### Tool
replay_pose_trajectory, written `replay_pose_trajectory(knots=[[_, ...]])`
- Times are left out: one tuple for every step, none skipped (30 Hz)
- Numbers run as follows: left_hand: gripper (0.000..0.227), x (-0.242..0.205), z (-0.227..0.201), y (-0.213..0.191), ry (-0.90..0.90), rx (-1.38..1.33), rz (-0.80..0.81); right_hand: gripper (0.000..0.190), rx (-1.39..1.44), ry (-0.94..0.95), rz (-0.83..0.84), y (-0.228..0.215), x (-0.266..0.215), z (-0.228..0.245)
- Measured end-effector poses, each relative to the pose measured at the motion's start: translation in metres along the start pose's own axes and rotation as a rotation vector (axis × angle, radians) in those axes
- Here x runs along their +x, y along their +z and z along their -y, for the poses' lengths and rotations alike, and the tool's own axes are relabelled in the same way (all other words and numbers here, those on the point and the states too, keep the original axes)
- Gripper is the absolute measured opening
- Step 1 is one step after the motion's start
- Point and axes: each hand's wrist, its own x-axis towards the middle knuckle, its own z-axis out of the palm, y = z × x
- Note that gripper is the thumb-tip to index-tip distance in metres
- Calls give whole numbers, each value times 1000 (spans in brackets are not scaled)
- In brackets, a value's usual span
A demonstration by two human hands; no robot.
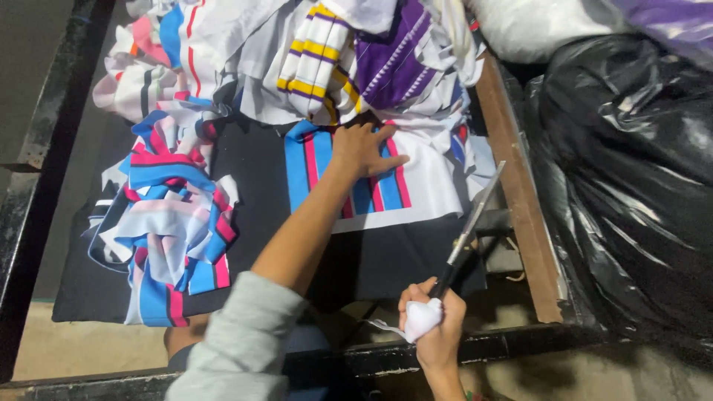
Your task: The person uses scissors to cut a piece of striped fabric on a table. They hold the fabric with one hand while cutting with the other, occasionally adjusting the fabric's position to continue cutting along the pattern.
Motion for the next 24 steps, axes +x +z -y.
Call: replay_pose_trajectory(knots=[[97, -6, 0, -10, 1, 6, -5, 28, 6, -5, 1, -1, 1, 3], [83, -13, 0, -19, 108, -93, -87, 31, -47, 12, 3, -1, 1, 5], [69, -23, 4, -27, 208, -189, -165, 34, -96, 34, 10, 1, 0, 6], [69, -41, 8, -35, 204, -180, -166, 34, -88, 34, 15, 2, 1, 6], [50, -62, 12, -41, 309, -193, -379, 35, -103, 41, 31, 1, 0, 6], [30, -83, 15, -47, 415, -202, -592, 36, -118, 48, 48, 1, 0, 7], [30, -110, 23, -37, 409, -195, -596, 36, -114, 45, 57, -2, -1, 3], [32, -136, 31, -28, 359, -131, -586, 35, -62, 70, 61, -4, -1, 0], [35, -161, 39, -21, 315, -67, -579, 34, -10, 90, 62, -5, 0, -2], [35, -184, 46, -12, 314, -60, -586, 34, -6, 84, 67, -6, 5, -6], [42, -211, 52, 2, 285, -17, -499, 32, 26, 52, 88, -8, 5, -11], [49, -239, 57, 16, 255, 26, -411, 30, 59, 22, 109, -11, 6, -17], [49, -253, 55, 17, 249, 26, -410, 30, 58, 25, 114, -18, 9, -26], [51, -267, 53, 18, 192, -38, -387, 32, 109, 94, 139, -25, 12, -35], [54, -279, 51, 19, 137, -103, -365, 39, 159, 162, 160, -32, 16, -43], [54, -280, 51, 17, 133, -105, -365, 39, 157, 164, 163, -30, 16, -34], [50, -283, 52, 14, 112, -130, -360, 40, 179, 218, 182, -28, 14, -26], [47, -286, 52, 12, 90, -156, -354, 41, 200, 272, 201, -25, 13, -17], [47, -287, 55, 20, 82, -157, -353, 41, 198, 277, 206, -37, -5, -21], [36, -287, 58, 27, 159, -177, -491, 34, 475, 457, 226, -49, -22, -23], [24, -282, 62, 31, 238, -191, -640, 29, 752, 627, 248, -59, -32, -24], [24, -284, 66, 30, 234, -188, -649, 29, 749, 625, 258, -71, -48, -42], [21, -285, 68, 30, 212, -206, -638, 9, 685, 878, 19, -87, -66, -61], [18, -286, 69, 32, 191, -225, -627, 36, 612, 1130, -220, -103, -84, -80]])
